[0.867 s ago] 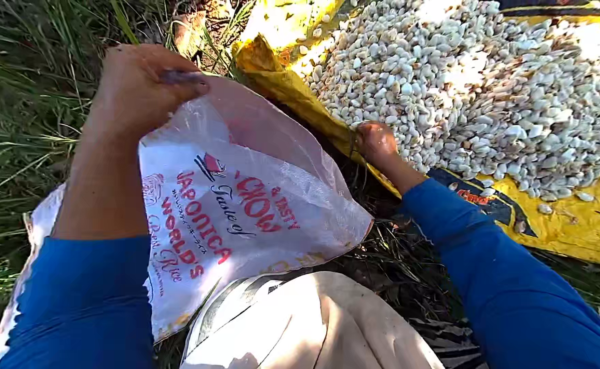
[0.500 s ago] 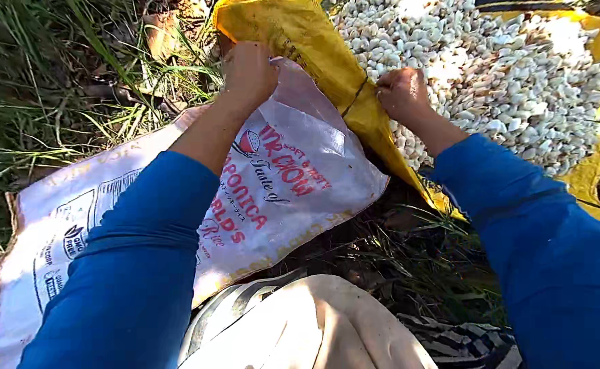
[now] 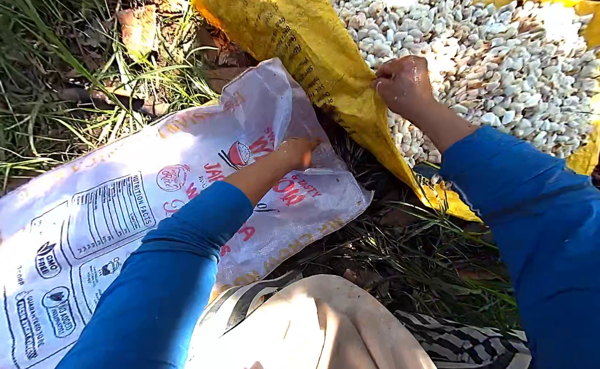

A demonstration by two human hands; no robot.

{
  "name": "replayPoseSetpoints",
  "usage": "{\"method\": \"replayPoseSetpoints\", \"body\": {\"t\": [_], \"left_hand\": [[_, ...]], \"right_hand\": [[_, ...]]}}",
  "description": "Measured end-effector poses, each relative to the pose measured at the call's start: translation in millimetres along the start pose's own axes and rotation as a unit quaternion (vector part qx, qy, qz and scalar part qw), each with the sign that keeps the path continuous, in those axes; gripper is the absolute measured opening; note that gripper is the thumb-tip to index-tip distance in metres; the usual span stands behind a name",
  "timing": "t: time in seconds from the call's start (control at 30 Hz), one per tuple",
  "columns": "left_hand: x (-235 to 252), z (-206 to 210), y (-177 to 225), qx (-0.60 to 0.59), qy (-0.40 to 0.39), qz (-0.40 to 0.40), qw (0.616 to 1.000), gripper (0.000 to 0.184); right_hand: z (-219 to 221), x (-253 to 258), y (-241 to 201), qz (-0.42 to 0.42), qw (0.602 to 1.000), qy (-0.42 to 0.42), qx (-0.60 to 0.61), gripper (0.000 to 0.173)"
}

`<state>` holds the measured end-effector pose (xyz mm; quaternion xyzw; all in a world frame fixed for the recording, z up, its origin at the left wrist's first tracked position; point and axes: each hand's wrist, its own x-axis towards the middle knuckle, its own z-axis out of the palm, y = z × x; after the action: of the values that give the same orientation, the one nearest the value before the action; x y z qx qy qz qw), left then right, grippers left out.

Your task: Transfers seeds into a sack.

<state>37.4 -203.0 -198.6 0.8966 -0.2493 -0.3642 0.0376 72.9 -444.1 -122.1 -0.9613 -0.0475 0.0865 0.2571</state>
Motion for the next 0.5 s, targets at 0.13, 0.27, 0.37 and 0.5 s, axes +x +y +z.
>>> {"method": "replayPoseSetpoints", "body": {"t": [0.13,0.27,0.37,0.5], "left_hand": [[-7.3,-11.4,10.9,-0.012,0.004,-0.063,0.998,0.08],[-1.0,-25.6,21.3,-0.012,-0.005,-0.088,0.996,0.089],[8.0,-20.6,36.1,0.016,-0.011,-0.042,0.999,0.08],[27.2,-12.9,49.6,0.063,-0.018,0.02,0.998,0.04]], "right_hand": [[-1.5,-4.1,0.2,-0.005,1.0,0.003,-0.002,0.028],[-1.0,-4.5,-2.7,-0.011,1.0,0.001,-0.002,0.027],[-0.6,-6.8,-8.2,-0.008,1.0,-0.001,0.001,0.027],[2.4,-9.6,-11.4,-0.014,1.0,0.008,0.011,0.026]]}}
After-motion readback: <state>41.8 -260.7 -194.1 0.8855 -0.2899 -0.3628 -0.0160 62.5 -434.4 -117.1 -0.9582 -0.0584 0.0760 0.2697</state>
